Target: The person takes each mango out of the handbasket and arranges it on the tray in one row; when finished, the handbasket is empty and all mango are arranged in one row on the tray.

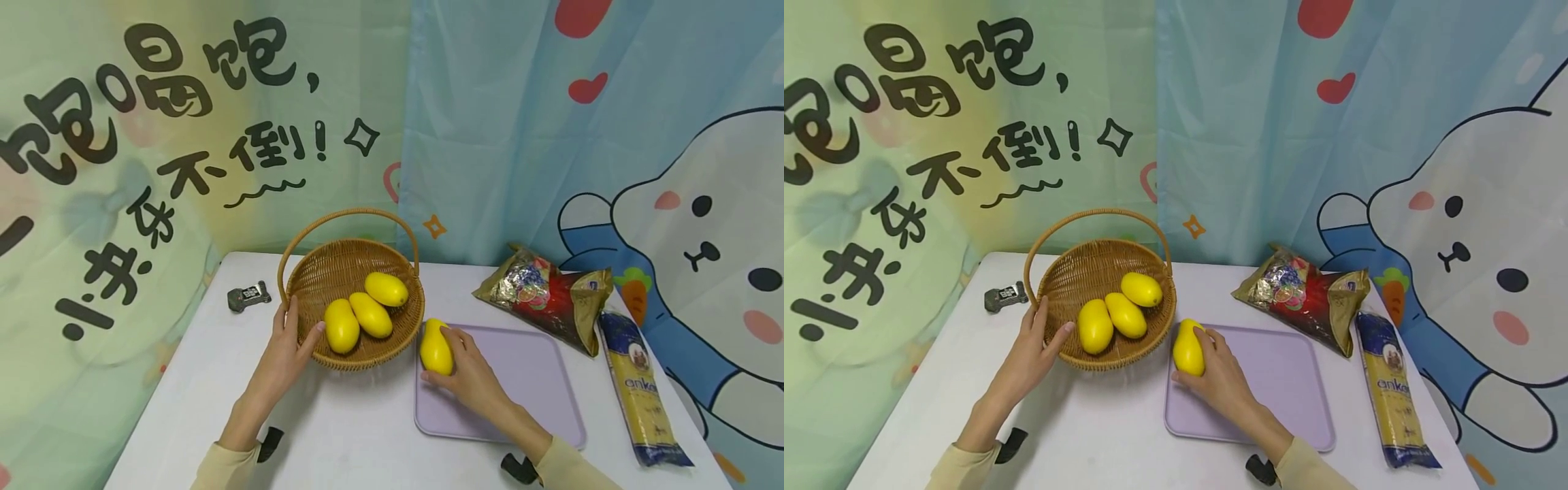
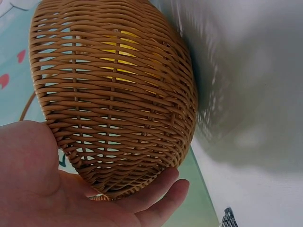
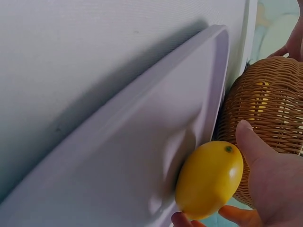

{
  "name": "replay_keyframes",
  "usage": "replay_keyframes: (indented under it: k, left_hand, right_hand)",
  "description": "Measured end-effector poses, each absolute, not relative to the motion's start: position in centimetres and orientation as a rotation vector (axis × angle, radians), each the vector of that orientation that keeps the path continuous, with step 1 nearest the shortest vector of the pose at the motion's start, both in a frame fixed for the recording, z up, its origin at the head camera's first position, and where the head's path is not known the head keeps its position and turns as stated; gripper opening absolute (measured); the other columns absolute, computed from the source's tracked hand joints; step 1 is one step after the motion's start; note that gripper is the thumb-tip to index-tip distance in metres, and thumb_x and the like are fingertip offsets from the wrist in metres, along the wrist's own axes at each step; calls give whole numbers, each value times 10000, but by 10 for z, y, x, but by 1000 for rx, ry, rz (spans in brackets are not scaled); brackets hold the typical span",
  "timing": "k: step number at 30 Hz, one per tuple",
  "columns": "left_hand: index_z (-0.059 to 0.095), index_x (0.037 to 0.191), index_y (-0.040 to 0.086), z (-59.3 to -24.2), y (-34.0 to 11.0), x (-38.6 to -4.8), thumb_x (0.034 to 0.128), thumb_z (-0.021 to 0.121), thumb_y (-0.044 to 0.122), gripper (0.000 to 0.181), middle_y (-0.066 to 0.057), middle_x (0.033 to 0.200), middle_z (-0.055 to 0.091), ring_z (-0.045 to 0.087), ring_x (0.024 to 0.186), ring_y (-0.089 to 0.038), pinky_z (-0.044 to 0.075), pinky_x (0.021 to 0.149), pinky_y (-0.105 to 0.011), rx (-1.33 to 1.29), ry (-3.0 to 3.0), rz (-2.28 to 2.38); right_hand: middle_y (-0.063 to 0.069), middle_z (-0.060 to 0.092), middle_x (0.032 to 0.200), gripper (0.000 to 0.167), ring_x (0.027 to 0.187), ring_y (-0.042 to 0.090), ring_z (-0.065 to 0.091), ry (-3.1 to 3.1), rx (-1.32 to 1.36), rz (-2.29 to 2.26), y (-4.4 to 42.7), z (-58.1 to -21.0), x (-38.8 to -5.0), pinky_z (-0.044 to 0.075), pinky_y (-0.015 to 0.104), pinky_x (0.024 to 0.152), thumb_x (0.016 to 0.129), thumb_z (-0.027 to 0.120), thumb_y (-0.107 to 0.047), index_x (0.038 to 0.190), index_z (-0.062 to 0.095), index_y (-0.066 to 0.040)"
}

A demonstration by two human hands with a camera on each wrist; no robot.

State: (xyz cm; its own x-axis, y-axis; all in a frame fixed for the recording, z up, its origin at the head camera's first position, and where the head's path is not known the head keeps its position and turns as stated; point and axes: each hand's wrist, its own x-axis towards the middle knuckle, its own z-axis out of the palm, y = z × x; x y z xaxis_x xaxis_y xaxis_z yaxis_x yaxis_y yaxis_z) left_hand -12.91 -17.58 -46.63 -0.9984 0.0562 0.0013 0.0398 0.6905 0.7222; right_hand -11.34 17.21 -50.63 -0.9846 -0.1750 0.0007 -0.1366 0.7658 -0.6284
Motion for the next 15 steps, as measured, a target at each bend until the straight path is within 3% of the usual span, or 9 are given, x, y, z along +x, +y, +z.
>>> replay_keyframes:
  k: [9, 15]
  left_hand:
    - [44, 1631, 30, -467, -175, -130, 1039, 457, 568, 901, -279, 1669, 31, 353, 1438, -519, 384, 1117, -628, 80, 2873, 1227]
    - [41, 1632, 33, -467, -176, -131, 1034, 450, 585, 911, -266, 1674, 28, 346, 1448, -509, 378, 1124, -624, 77, 2873, 1228]
  right_hand:
    - [205, 409, 1534, 975, 1408, 404, 435, 2954, -289, -953, 177, -497, -117, 397, 600, 1126, 788, 847, -502, 1547, 387, -97]
    - [184, 327, 1596, 977, 1435, 403, 399, 2955, -254, -959, 186, -468, -126, 385, 623, 1125, 831, 769, -590, 1572, 331, -130]
